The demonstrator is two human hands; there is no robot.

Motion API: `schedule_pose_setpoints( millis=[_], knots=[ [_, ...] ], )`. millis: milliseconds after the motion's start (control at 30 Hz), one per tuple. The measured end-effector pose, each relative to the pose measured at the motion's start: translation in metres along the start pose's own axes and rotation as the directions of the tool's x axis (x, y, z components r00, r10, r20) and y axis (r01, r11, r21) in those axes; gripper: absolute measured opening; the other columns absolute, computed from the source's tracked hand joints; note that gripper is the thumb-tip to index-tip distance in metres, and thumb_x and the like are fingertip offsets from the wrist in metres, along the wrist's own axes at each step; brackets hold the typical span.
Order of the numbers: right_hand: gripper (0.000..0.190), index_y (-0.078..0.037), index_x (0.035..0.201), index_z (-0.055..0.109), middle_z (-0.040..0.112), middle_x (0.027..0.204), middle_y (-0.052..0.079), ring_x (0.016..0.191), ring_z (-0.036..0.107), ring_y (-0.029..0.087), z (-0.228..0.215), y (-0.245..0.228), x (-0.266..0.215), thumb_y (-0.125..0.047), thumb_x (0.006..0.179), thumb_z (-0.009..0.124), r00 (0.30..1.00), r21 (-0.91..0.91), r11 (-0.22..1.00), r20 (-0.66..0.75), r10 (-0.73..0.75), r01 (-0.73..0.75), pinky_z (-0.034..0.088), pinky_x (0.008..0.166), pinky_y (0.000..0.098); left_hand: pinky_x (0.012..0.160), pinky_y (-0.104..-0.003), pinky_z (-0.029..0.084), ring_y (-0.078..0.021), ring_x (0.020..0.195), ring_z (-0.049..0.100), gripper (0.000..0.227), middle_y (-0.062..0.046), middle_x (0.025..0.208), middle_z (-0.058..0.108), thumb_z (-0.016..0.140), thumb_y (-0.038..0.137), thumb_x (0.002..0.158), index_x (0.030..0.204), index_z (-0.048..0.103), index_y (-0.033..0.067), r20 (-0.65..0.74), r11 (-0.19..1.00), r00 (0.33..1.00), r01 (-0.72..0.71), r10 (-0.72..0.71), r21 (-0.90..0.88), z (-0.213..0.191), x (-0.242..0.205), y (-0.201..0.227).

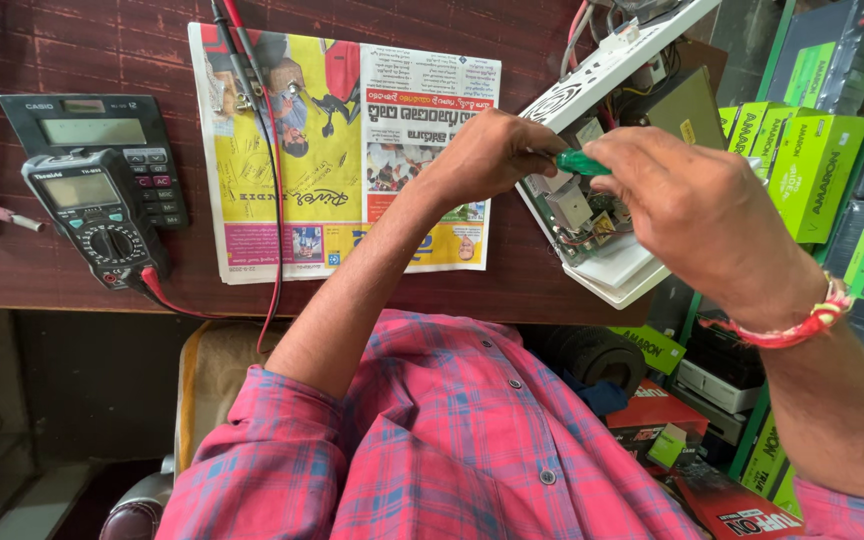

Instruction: The person uses a screwdriver to remove screws from a white power inverter casing, then manipulates internal wires and components. The person continues to adjust connections and parts inside the open unit throughout the clip.

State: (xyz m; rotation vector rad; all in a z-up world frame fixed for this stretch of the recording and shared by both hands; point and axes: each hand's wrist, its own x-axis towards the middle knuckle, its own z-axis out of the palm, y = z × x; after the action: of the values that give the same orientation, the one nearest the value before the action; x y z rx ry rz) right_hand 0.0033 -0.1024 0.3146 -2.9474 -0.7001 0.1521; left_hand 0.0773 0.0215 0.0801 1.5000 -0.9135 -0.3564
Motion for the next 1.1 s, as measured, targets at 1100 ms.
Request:
schedule_pose_setpoints(
  millis=[1100],
  knots=[
    [0.035,-0.004,0.097,0.067,0.065,0.078,0.011,0.067,0.067,0.029,-0.002,-0.002,-0.002,-0.037,0.092,0.076,0.992,-0.275,0.959,0.084,0.093,-0.067,0.052,0.056,0.0384,0.069,-0.034,0.06,-0.0191,0.078,0.079,0.02,-0.003,0.086,0.079,0.087,0.016,0.076,0.094,0.077,0.0129,-0.055,0.998,0.998,0.036,-0.039,-0.042,0.004,0.001,0.007]
  ],
)
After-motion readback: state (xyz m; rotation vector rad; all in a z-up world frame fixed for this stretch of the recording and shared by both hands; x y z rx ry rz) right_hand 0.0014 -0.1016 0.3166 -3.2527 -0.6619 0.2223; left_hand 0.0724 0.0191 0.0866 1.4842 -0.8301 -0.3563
